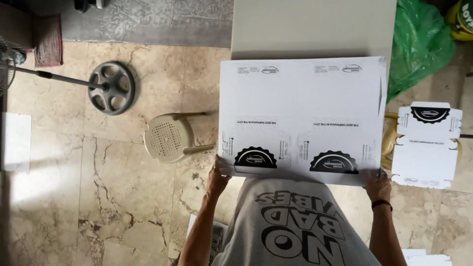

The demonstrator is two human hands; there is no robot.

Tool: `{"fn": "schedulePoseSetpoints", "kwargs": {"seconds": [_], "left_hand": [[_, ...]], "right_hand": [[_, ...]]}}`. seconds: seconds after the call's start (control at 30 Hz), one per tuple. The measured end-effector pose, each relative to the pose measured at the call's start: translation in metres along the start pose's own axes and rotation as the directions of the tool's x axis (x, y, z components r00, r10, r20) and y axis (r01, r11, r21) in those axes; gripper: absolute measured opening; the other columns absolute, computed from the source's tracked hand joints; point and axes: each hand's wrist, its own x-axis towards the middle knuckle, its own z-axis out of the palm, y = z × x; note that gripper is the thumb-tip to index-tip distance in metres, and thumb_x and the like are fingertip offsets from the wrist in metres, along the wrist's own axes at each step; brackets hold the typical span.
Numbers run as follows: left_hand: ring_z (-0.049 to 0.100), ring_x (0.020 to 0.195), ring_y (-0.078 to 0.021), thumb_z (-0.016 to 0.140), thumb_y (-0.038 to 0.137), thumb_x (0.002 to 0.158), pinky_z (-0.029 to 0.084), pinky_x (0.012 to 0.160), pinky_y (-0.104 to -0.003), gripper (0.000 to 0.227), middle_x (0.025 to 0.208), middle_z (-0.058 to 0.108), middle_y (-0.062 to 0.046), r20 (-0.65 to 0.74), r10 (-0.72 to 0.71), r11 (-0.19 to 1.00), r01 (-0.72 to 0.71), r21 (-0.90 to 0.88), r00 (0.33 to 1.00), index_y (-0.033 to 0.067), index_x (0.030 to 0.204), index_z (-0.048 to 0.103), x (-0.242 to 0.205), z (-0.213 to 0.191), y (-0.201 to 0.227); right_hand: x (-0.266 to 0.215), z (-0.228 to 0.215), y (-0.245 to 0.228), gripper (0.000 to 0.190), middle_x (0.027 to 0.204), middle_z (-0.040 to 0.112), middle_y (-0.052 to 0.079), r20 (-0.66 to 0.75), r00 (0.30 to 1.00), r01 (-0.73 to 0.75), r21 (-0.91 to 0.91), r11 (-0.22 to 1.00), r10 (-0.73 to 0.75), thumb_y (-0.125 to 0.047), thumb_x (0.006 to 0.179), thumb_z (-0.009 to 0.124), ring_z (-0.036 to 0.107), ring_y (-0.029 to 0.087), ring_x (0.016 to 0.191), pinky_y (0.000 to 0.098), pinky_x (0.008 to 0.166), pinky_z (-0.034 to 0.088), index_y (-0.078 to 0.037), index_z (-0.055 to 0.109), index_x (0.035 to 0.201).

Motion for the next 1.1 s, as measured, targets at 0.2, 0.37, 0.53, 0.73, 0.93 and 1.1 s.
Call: {"fn": "schedulePoseSetpoints", "kwargs": {"seconds": [0.2,0.37,0.53,0.73,0.93,1.1], "left_hand": [[0.07,0.107,-0.0261,0.075,-0.007,0.076,0.063,0.092,-0.04,0.111,0.119,0.069,-0.01,0.038,0.276,0.941,-0.262,-0.214,0.96,0.0081,0.162,0.006,0.008,0.004,-0.019],[0.045,0.136,-0.0291,0.067,0.026,0.076,0.035,0.107,-0.058,0.095,0.156,0.043,-0.003,0.45,-0.187,0.482,0.481,-0.732,0.873,0.0224,0.161,0.025,0.019,-0.04,0.017],[0.06,0.123,-0.0322,0.062,0.032,0.091,0.051,0.102,-0.044,0.065,0.139,0.063,-0.018,0.31,-0.428,0.391,0.483,-0.783,0.849,0.0029,0.149,0.052,0.024,-0.028,0.067],[0.07,0.11,-0.0285,0.054,0.064,0.085,0.059,0.09,-0.039,0.072,0.12,0.075,-0.014,0.11,-0.488,0.771,0.487,-0.411,0.866,0.0167,0.138,0.066,0.028,-0.027,0.053],[0.064,0.108,-0.0178,0.062,0.057,0.088,0.052,0.082,-0.038,0.066,0.117,0.074,-0.011,0.001,-0.338,0.849,0.305,-0.432,0.941,0.005,0.127,0.072,0.061,-0.03,0.017],[0.065,0.122,-0.022,0.063,0.04,0.097,0.057,0.091,-0.035,0.045,0.132,0.069,-0.012,-0.057,-0.164,0.877,0.12,-0.465,0.985,0.0106,0.131,0.068,0.068,-0.029,0.007]], "right_hand": [[-0.019,-0.009,-0.026,0.059,0.128,0.063,0.028,0.003,1.0,-0.002,0.032,0.999,0.002,-0.033,0.095,0.065,0.063,0.044,0.109,0.051,0.079,0.062,0.009,0.06,0.135],[0.024,0.018,0.053,0.037,0.118,0.071,0.007,-0.11,0.994,0.044,0.415,0.909,0.002,-0.024,0.093,0.077,0.063,0.015,0.104,0.027,0.09,0.05,-0.006,0.069,0.124],[-0.011,0.029,0.012,0.058,0.128,0.068,0.012,-0.222,0.971,0.032,0.478,0.878,0.085,-0.035,0.093,0.072,0.063,0.02,0.109,0.0318,0.087,0.052,-0.007,0.061,0.142],[-0.02,0.031,0.011,0.068,0.127,0.069,0.016,-0.188,0.959,-0.075,0.551,0.831,0.211,-0.047,0.085,0.075,0.066,0.021,0.106,0.0306,0.085,0.056,-0.006,0.063,0.138],[-0.045,0.044,0.021,0.071,0.124,0.07,0.013,-0.187,0.94,-0.153,0.518,0.841,0.286,-0.051,0.081,0.079,0.063,0.022,0.107,0.031,0.088,0.053,-0.002,0.067,0.13],[-0.062,0.042,0.026,0.07,0.121,0.07,0.013,-0.14,0.937,-0.179,0.594,0.784,0.32,-0.048,0.076,0.081,0.062,0.022,0.109,0.0306,0.092,0.056,0.001,0.069,0.126]]}}
